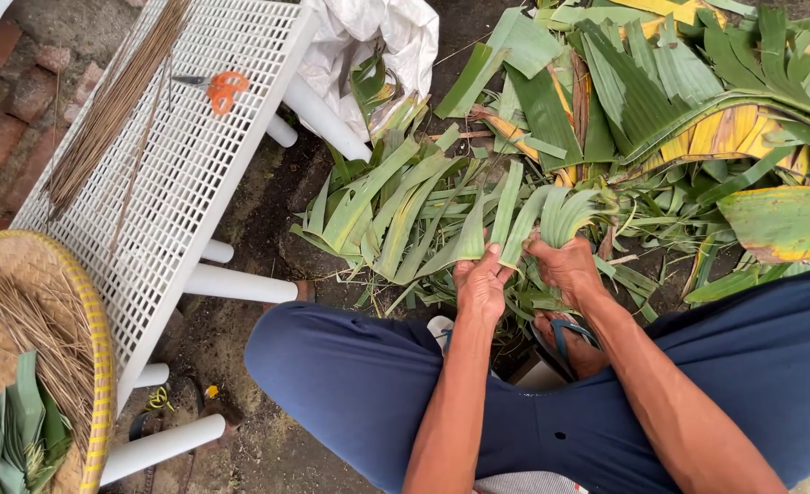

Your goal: A person is manually tearing large banana leaves into smaller, uniform strips.

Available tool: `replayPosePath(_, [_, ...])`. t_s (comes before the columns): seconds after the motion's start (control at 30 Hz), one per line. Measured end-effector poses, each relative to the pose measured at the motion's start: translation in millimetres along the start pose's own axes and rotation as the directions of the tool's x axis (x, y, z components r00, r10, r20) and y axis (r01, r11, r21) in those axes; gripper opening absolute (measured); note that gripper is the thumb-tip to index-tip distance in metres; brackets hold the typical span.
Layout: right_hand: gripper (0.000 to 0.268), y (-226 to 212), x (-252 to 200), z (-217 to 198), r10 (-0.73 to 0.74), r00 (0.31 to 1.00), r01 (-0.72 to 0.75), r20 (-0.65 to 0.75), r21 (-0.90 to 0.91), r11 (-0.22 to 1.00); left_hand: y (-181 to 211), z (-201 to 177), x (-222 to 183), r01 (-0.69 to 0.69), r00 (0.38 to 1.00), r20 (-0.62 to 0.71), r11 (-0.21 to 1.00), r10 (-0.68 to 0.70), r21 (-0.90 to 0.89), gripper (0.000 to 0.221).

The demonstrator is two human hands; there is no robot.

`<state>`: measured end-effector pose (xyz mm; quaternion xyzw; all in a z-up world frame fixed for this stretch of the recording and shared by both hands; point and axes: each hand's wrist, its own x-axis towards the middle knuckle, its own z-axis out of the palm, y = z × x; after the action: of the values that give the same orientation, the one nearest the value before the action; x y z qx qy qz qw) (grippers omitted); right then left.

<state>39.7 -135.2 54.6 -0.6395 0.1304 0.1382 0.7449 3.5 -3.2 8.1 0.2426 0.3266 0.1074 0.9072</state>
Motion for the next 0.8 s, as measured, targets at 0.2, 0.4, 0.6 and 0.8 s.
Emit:
replayPosePath(0.2, [0.010, -7.9, -3.2, 7.0, -0.045, 0.997, 0.047, -0.067, 0.017, 0.999, -1.8, 3.1, -5.0, -0.032, 0.999, 0.026, 0.998, 0.030, 0.049, 0.044])
replayPosePath(0.4, [0.016, -15.5, -4.6, 9.0, -0.053, 0.993, 0.054, -0.108, 0.011, 0.998, -1.7, 6.5, -7.4, -0.050, 0.998, 0.037, 0.995, 0.047, 0.084, 0.041])
replayPosePath(0.6, [0.020, -21.0, -8.0, 9.7, -0.086, 0.987, 0.079, -0.137, -0.055, 0.995, -16.6, -8.3, 7.8, -0.060, 0.998, 0.035, 0.993, 0.056, 0.105, 0.040])
replayPosePath(0.8, [0.022, -4.7, -0.2, 10.1, -0.123, 0.977, 0.100, -0.174, -0.138, 0.985, -15.3, -4.0, 4.8, -0.068, 0.997, 0.041, 0.992, 0.064, 0.104, 0.040])
